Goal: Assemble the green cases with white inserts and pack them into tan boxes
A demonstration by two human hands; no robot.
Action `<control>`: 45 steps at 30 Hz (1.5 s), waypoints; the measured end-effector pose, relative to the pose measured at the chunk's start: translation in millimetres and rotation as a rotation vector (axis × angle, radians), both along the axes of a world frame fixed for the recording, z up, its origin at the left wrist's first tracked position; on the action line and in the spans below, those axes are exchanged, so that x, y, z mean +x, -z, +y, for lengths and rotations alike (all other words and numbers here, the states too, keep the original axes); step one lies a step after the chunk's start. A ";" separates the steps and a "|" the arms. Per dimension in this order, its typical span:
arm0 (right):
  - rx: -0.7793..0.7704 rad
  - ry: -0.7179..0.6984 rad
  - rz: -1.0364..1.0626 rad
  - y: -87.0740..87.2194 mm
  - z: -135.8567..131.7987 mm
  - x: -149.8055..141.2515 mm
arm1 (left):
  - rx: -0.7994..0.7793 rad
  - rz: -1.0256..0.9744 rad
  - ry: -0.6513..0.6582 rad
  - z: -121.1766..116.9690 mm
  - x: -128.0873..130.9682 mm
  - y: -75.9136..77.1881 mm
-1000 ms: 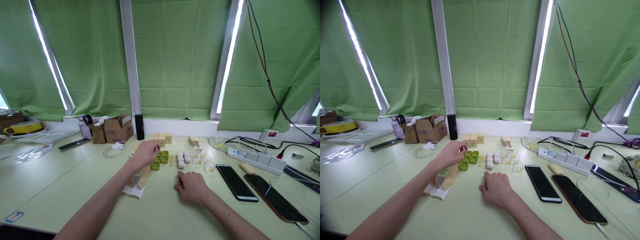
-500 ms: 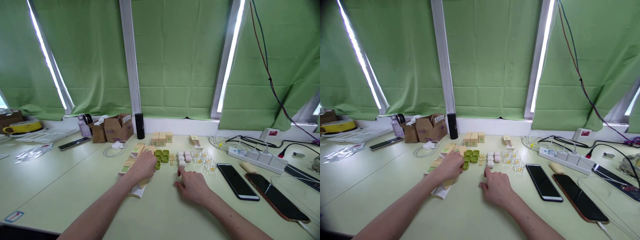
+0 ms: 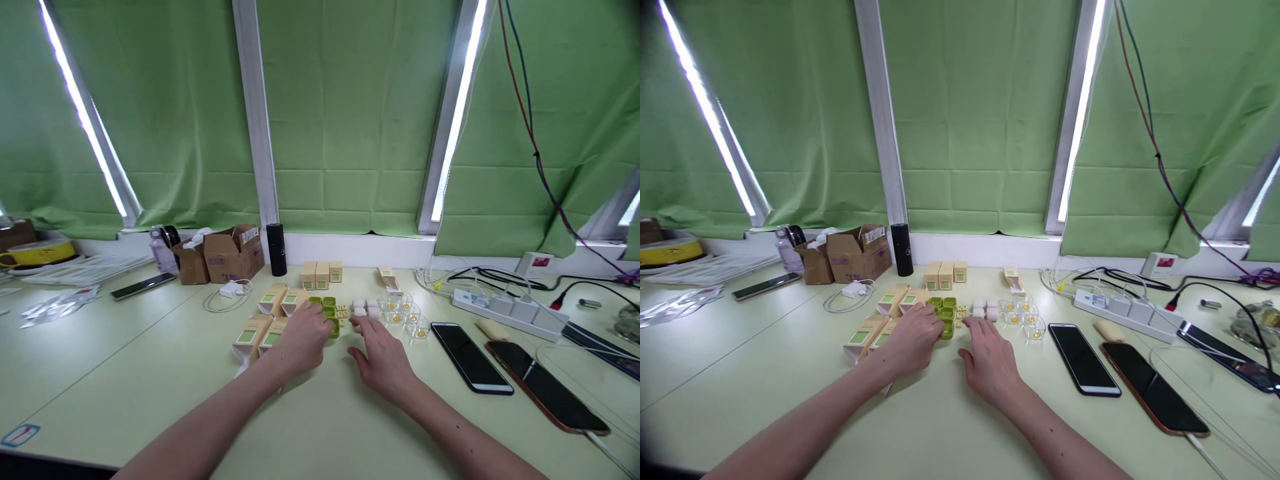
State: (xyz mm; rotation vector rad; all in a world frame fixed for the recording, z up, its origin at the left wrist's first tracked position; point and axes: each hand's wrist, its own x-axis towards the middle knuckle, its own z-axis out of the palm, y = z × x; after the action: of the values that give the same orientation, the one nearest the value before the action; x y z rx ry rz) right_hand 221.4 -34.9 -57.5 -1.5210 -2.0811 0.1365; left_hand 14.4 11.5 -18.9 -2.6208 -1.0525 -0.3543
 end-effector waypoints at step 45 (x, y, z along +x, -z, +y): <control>0.281 -0.258 0.542 5.4 1.5 -1.7 | -0.372 -1.074 0.121 -2.4 8.9 19.5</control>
State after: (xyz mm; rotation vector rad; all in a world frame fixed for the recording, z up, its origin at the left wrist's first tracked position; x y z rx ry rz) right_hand 219.7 -33.4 -62.9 -0.9171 -1.7547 0.3019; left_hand 23.3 9.1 -38.4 -2.7790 -1.3033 -1.8911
